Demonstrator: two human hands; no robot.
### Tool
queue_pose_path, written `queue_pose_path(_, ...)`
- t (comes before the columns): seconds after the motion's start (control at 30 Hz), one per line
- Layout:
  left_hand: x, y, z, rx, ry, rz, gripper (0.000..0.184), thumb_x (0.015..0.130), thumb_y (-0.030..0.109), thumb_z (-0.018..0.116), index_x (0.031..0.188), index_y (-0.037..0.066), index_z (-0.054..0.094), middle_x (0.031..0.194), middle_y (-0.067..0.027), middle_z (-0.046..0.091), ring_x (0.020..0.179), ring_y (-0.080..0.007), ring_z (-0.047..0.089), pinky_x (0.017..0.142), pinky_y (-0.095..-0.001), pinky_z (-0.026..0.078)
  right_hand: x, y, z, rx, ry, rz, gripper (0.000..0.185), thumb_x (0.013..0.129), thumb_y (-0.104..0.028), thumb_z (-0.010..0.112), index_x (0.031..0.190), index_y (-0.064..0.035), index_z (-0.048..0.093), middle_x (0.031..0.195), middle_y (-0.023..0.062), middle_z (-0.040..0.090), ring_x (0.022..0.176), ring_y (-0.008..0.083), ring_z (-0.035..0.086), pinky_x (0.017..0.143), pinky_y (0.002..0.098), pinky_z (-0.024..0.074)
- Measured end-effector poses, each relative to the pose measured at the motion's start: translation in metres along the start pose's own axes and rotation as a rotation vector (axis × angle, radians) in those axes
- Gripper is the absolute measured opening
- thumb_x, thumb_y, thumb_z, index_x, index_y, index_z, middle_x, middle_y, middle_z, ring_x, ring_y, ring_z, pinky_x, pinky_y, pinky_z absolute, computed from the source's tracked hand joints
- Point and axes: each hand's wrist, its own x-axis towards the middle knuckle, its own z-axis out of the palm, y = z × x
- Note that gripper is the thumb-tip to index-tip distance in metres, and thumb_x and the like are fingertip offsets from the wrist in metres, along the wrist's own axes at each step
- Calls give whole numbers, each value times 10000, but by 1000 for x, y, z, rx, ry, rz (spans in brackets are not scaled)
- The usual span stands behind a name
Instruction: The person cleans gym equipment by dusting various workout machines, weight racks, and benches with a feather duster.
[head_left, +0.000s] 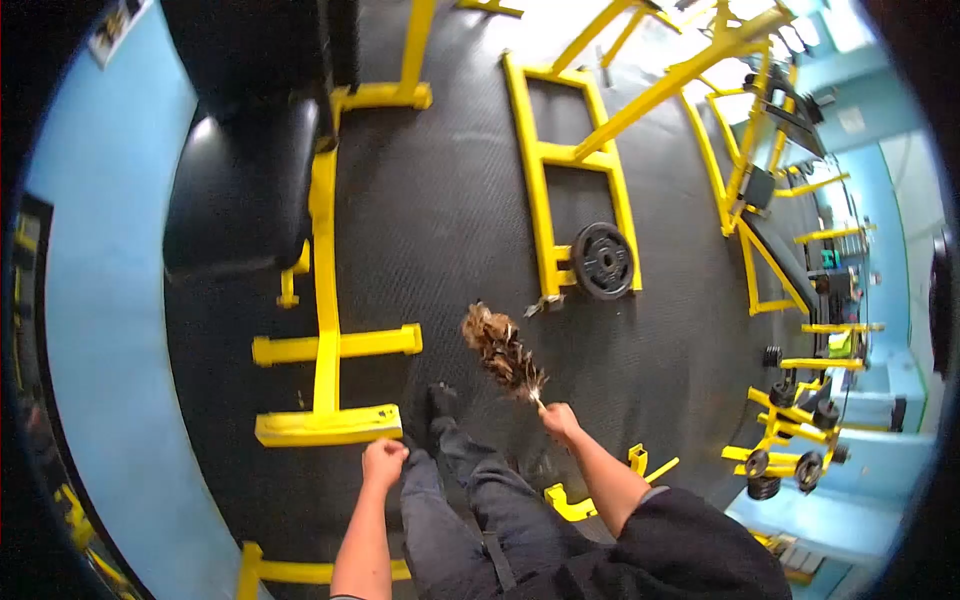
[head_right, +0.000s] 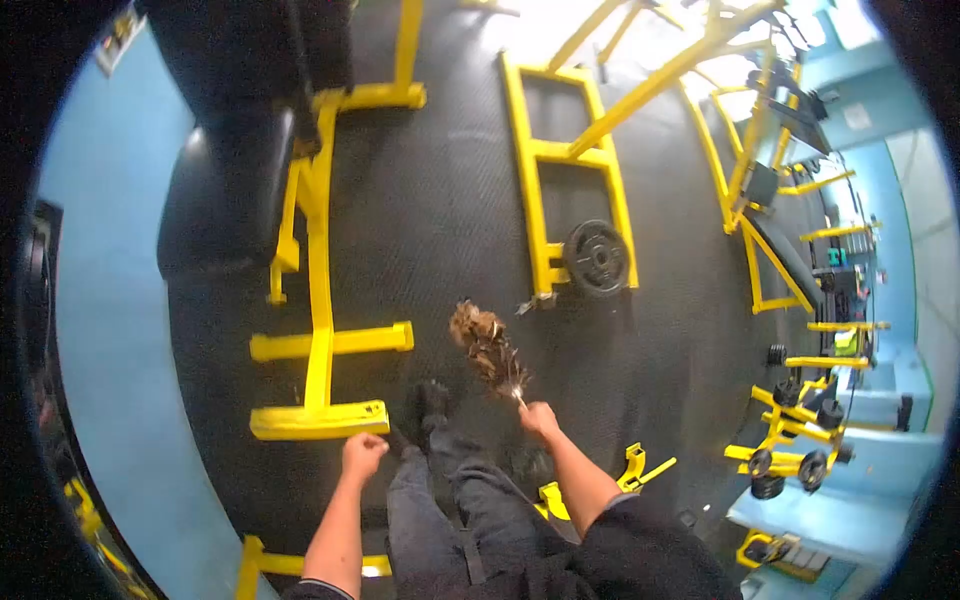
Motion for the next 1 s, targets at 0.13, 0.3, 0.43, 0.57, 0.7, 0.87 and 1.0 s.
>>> queue_pose_path(0.13, -22, 13, -8, 51, -131, -77, 179, 650, 185, 788, 762, 67, 712, 778, -94, 694, 743, -185, 661, 730, -321, 507, -98, 10, -51, 331, -113, 251, 328, 693, -307, 710, 801, -1, 664, 639, 125, 611, 553, 204, 600, 529, 370, 472)
queue_pose_path(0.3, -47, 100, -9, 75, -170, 34, 324, 638, 216, 819, 838, 14, 665, 771, -62, 668, 691, -127, 610, 668, -290, 497, -160, 38, -71, 170, -155, 193, 354, 715, -320, 689, 833, 14, 674, 743, 157, 652, 706, 279, 653, 609, 398, 496)
queue_pose_path(0.43, -49, 174, 15, 25, -281, 203, 252, 695, 161, 786, 867, 14, 676, 793, -66, 678, 716, -137, 626, 685, -284, 513, -177, 50, -74, 445, 18, 255, 379, 758, -356, 673, 811, 18, 662, 814, 178, 643, 725, 291, 615, 661, 408, 464)
queue_pose_path(0.57, -24, 224, 50, -86, -338, 268, 383, 755, 233, 734, 1067, 31, 639, 948, -105, 683, 845, -166, 654, 768, -296, 515, -147, 64, -93, 524, 29, 238, 353, 759, -345, 685, 744, 5, 649, 682, 137, 601, 637, 247, 595, 606, 407, 446)
queue_pose_path(0.7, 12, 289, 77, 165, -325, 355, 635, 740, 359, 726, 1249, 43, 515, 1107, -130, 638, 1012, -225, 618, 877, -332, 478, -121, 58, -152, 696, 220, 82, 344, 764, -328, 687, 725, 8, 628, 623, 100, 574, 586, 198, 568, 568, 370, 443)
queue_pose_path(0.87, 40, 386, 88, 206, -253, 401, 641, 745, 332, 726, 1261, 25, 502, 1127, -148, 630, 1031, -225, 611, 867, -322, 485, -101, 45, -248, 1002, -6, 29, 77, 795, -86, 651, 825, -28, 611, 657, 73, 568, 569, 156, 560, 497, 321, 455)
queue_pose_path(1.0, 36, 433, 87, 49, -224, 381, 624, 747, 294, 731, 1265, 34, 499, 1139, -157, 621, 1025, -235, 611, 849, -325, 495, -86, 46, -283, 1102, -118, 198, 99, 784, -103, 651, 787, -18, 601, 714, 89, 587, 562, 188, 557, 516, 345, 464)
